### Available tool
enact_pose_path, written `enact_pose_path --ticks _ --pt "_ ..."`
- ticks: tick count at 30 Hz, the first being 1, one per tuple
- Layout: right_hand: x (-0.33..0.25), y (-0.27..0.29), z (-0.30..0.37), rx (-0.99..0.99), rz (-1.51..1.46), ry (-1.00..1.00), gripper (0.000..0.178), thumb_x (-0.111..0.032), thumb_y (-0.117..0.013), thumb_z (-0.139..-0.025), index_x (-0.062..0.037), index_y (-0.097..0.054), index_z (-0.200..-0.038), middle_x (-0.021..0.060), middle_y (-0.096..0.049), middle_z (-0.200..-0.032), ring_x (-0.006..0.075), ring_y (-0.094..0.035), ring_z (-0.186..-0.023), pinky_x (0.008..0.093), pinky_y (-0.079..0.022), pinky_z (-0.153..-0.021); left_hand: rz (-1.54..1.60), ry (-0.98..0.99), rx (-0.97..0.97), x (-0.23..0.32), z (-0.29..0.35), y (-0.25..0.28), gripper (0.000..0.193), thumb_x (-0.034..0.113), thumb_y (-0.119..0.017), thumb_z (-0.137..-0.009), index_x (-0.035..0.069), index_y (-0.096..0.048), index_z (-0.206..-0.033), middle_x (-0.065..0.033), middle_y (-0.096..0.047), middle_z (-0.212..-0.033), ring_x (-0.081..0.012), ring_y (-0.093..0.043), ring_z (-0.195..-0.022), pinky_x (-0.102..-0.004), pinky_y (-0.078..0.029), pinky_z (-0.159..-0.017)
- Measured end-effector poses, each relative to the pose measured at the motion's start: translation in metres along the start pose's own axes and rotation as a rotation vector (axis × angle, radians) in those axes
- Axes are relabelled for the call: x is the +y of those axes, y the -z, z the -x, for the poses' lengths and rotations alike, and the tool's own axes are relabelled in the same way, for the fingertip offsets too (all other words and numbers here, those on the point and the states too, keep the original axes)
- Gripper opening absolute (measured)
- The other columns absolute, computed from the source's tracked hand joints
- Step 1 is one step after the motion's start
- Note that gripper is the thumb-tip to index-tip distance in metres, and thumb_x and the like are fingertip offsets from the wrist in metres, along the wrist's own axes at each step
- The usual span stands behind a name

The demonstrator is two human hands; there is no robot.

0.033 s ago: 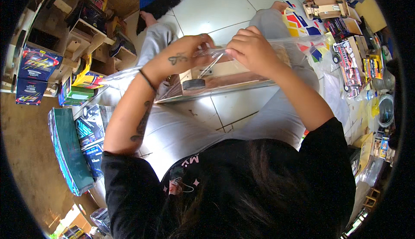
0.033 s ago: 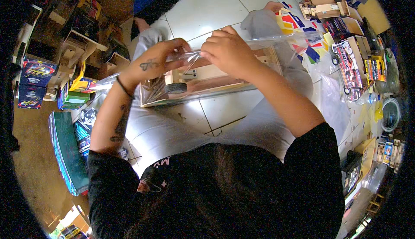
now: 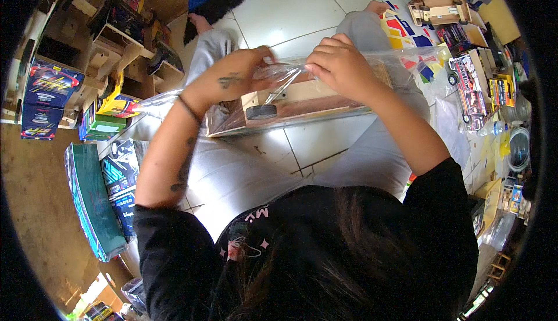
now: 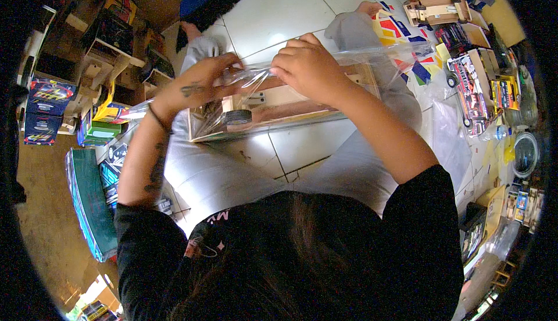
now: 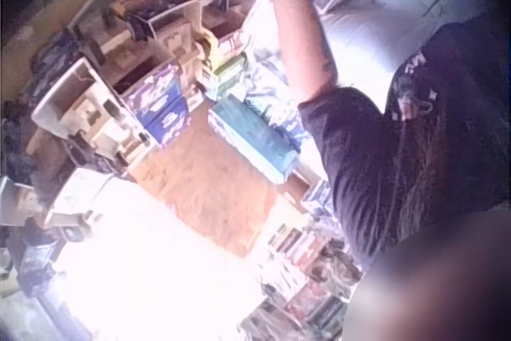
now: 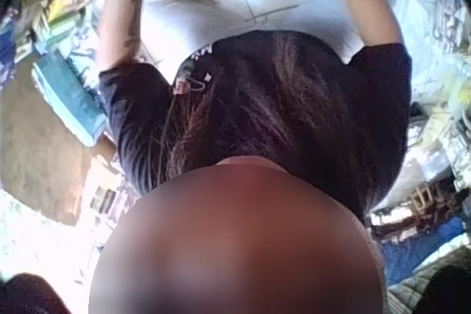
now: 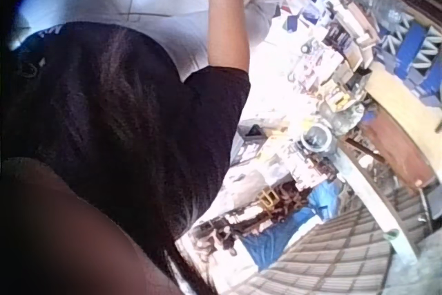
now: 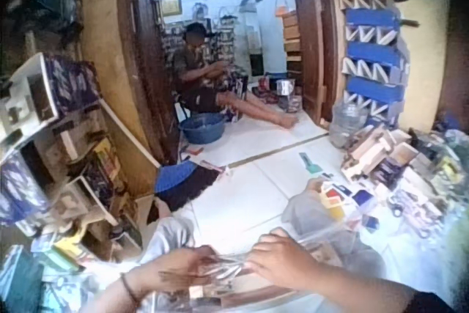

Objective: The person wraps a wooden toy car in clear plastic, seals it with tape, and then cuts a red sticker with scissors. The wrapped toy is placed on a nearby shelf.

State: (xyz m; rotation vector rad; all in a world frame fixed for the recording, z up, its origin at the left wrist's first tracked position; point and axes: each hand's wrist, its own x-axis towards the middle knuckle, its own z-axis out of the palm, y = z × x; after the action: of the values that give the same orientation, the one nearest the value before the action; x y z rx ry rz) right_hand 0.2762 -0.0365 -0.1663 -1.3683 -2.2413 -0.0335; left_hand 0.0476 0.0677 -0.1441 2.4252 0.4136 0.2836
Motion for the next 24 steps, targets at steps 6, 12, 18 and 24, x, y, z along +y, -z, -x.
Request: enact_pose_path --ticks 6,12,18,24 --pt "0.009 -0.007 -0.001 0.035 -0.125 -0.023 0.015 -0.02 -0.06 -0.084 -0.0066 -0.063 -0.078 0.0042 -0.061 -0.075 0.0211 -0.056 -0.081 0.0351 -0.037 -0.084 0.01 0.704 -0.11 -0.083 0.172 0.104 0.032 0.03 -0.068 -0.081 0.0 -0.065 -0.092 -0.0092 -0.066 -0.078 -0.0174 -0.062 -0.075 -0.0305 -0.047 -0.071" --pt "0.014 -0.007 -0.003 -0.02 -0.188 -0.045 0.016 -0.02 -0.058 -0.087 -0.0057 -0.061 -0.079 0.0049 -0.059 -0.073 0.0212 -0.055 -0.078 0.0335 -0.036 -0.082 -0.404 0.857 0.466 -0.077 0.211 0.131 0.034 0.026 -0.066 -0.085 -0.003 -0.063 -0.103 -0.0139 -0.067 -0.099 -0.0193 -0.064 -0.09 -0.0299 -0.047 -0.082" --pt "0.01 -0.002 -0.007 -0.105 -0.141 -0.043 0.018 -0.021 -0.057 -0.087 -0.0052 -0.061 -0.081 0.0066 -0.06 -0.076 0.0227 -0.057 -0.08 0.0348 -0.036 -0.083 -0.373 -0.039 0.436 0.0 0.03 -0.014 0.034 0.02 -0.069 -0.08 0.004 -0.062 -0.109 -0.0147 -0.063 -0.108 -0.03 -0.056 -0.108 -0.0346 -0.041 -0.095" --pt "0.01 0.003 -0.01 -0.126 -0.099 -0.06 0.019 -0.025 -0.058 -0.086 -0.0069 -0.064 -0.084 0.0074 -0.064 -0.083 0.0237 -0.059 -0.087 0.0372 -0.036 -0.085 0.004 0.201 0.061 0.017 -0.027 -0.026 0.024 0.021 -0.063 -0.086 0.0 -0.066 -0.096 -0.0121 -0.068 -0.092 -0.0222 -0.063 -0.084 -0.0328 -0.048 -0.079"
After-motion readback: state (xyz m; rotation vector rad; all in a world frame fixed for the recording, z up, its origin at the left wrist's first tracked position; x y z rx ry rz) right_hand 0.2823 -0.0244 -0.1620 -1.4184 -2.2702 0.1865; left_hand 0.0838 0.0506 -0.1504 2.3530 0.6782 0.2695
